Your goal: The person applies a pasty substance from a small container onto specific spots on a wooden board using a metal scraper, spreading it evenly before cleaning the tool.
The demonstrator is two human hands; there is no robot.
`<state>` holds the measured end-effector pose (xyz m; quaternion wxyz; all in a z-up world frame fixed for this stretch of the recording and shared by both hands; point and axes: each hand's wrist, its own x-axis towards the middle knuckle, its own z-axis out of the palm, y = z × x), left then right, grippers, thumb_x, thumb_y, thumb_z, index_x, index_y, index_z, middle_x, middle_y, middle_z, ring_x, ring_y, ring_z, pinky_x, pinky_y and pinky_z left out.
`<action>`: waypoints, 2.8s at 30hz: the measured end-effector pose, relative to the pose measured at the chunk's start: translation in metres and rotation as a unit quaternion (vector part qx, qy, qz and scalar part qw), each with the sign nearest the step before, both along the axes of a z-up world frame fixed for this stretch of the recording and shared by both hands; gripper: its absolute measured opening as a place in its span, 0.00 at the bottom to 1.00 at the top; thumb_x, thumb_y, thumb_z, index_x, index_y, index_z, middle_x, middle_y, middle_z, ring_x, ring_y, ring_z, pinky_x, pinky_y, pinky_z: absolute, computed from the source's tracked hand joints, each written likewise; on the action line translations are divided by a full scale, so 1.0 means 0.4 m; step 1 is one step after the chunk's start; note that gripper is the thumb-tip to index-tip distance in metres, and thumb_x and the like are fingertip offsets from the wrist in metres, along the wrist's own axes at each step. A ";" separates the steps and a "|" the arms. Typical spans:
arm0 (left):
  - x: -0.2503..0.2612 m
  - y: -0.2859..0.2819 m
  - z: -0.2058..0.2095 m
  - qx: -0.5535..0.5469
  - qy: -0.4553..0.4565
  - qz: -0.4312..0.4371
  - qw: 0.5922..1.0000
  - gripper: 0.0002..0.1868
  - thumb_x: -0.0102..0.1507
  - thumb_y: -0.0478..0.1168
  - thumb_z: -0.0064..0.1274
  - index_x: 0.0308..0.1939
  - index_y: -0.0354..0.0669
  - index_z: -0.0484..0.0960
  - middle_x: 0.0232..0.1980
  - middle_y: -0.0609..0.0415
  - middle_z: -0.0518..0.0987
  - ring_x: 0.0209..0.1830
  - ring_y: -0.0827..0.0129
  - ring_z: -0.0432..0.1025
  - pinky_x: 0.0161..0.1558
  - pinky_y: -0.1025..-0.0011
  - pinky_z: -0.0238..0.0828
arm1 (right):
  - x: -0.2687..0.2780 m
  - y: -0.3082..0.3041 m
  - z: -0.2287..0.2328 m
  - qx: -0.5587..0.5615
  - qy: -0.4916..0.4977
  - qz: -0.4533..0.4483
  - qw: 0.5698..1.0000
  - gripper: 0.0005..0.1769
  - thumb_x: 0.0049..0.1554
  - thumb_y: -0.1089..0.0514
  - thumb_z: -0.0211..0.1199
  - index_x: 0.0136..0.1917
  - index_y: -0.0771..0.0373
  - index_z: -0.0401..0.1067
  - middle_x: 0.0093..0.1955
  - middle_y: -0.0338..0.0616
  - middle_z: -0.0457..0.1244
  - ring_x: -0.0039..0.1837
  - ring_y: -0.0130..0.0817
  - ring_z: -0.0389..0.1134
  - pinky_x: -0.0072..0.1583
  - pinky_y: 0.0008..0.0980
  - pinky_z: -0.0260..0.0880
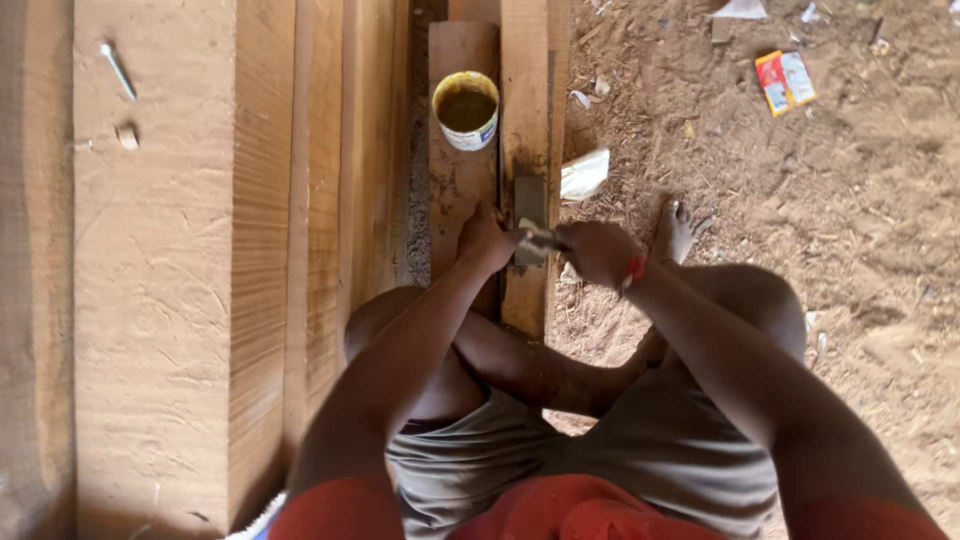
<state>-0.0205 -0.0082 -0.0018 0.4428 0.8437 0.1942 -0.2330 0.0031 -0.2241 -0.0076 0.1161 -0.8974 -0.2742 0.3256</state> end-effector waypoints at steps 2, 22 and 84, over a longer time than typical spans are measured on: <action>-0.006 -0.003 0.002 -0.012 0.026 0.035 0.999 0.33 0.60 0.45 0.65 0.61 0.37 0.63 0.48 0.43 0.79 0.38 0.58 0.78 0.38 0.63 0.79 | -0.005 -0.001 -0.003 0.013 -0.020 0.021 1.000 0.12 0.67 0.49 0.53 0.56 0.53 0.74 0.39 0.47 0.68 0.39 0.39 0.70 0.45 0.43 0.75; 0.108 0.003 -0.014 0.031 -0.034 0.055 0.997 0.39 0.66 0.50 0.59 0.68 0.30 0.56 0.57 0.34 0.78 0.50 0.51 0.79 0.51 0.60 0.81 | 0.111 0.045 -0.032 0.035 -0.199 -0.064 0.977 0.11 0.68 0.52 0.58 0.57 0.58 0.76 0.45 0.50 0.69 0.37 0.39 0.68 0.38 0.37 0.72; 0.055 0.007 -0.010 -0.024 -0.002 0.023 0.999 0.47 0.64 0.49 0.60 0.76 0.34 0.47 0.69 0.34 0.69 0.60 0.47 0.74 0.60 0.58 0.73 | 0.074 0.002 -0.045 0.025 -0.032 -0.004 0.999 0.17 0.67 0.46 0.49 0.59 0.53 0.74 0.37 0.48 0.68 0.37 0.41 0.69 0.45 0.43 0.73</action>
